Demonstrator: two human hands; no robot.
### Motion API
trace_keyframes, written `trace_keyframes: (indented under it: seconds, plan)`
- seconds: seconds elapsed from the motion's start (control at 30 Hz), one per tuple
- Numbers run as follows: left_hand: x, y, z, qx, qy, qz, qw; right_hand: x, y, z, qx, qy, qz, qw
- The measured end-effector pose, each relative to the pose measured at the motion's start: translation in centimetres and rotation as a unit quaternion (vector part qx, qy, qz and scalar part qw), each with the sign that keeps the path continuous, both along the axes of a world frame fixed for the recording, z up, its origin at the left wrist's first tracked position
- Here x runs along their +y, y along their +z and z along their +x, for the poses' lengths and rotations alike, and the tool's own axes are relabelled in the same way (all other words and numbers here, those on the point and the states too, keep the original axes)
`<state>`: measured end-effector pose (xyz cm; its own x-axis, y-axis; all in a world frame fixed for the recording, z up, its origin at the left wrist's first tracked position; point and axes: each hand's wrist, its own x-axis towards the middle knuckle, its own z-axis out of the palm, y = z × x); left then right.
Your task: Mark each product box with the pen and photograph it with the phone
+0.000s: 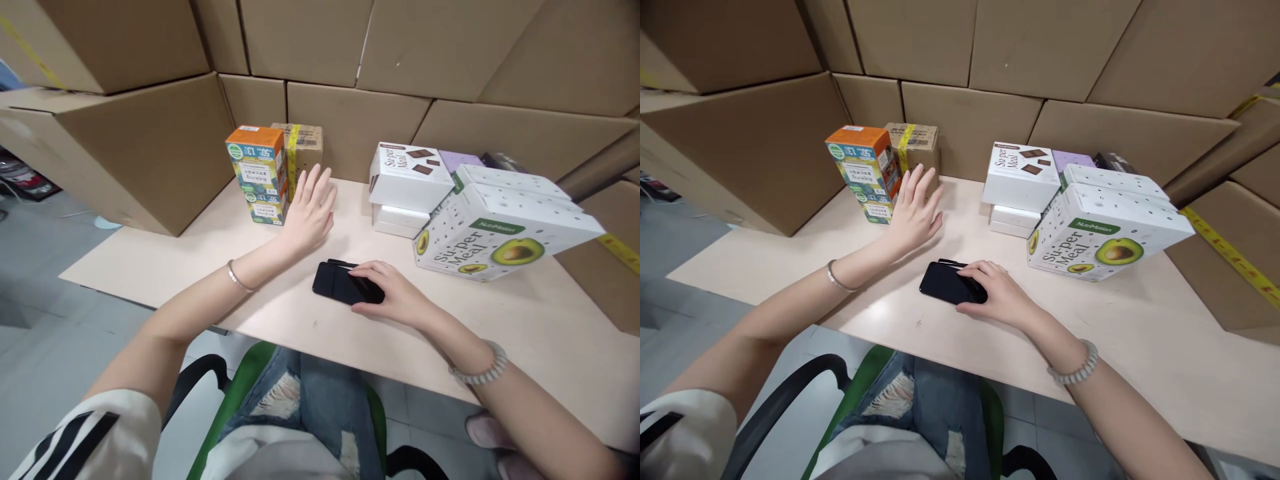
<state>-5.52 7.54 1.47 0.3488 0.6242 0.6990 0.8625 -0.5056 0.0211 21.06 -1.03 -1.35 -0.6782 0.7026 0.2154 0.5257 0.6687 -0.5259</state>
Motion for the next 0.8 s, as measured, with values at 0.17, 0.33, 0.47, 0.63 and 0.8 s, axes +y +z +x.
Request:
trace_keyframes:
  seconds: [0.17,0.33,0.47,0.63,0.8]
  plan:
    - [-3.3,-1.4,-4.0,0.031,-0.004,0.029,0.999,-0.3,-0.7,-0.6,-0.009,-0.011,0.058,0.998]
    - [-2.7,-1.2,-5.8,-0.007,0.028,0.04,0.999,-0.7,-1.0,-2.1,-0.056,-0.001,0.111,0.992]
    - [-1.8,-0.1,-6.5,-0.066,0.085,0.016,0.994,-1.0,-0.8,-2.6,-0.1,0.012,0.127,0.987]
    - [-0.5,0.3,-7.7,-0.114,0.124,0.012,0.986,-1.0,-0.8,-2.3,-0.111,0.014,0.138,0.984]
    - [0.8,0.1,-8.2,-0.134,0.124,0.007,0.983,-1.0,-0.9,-2.4,-0.111,0.02,0.146,0.983]
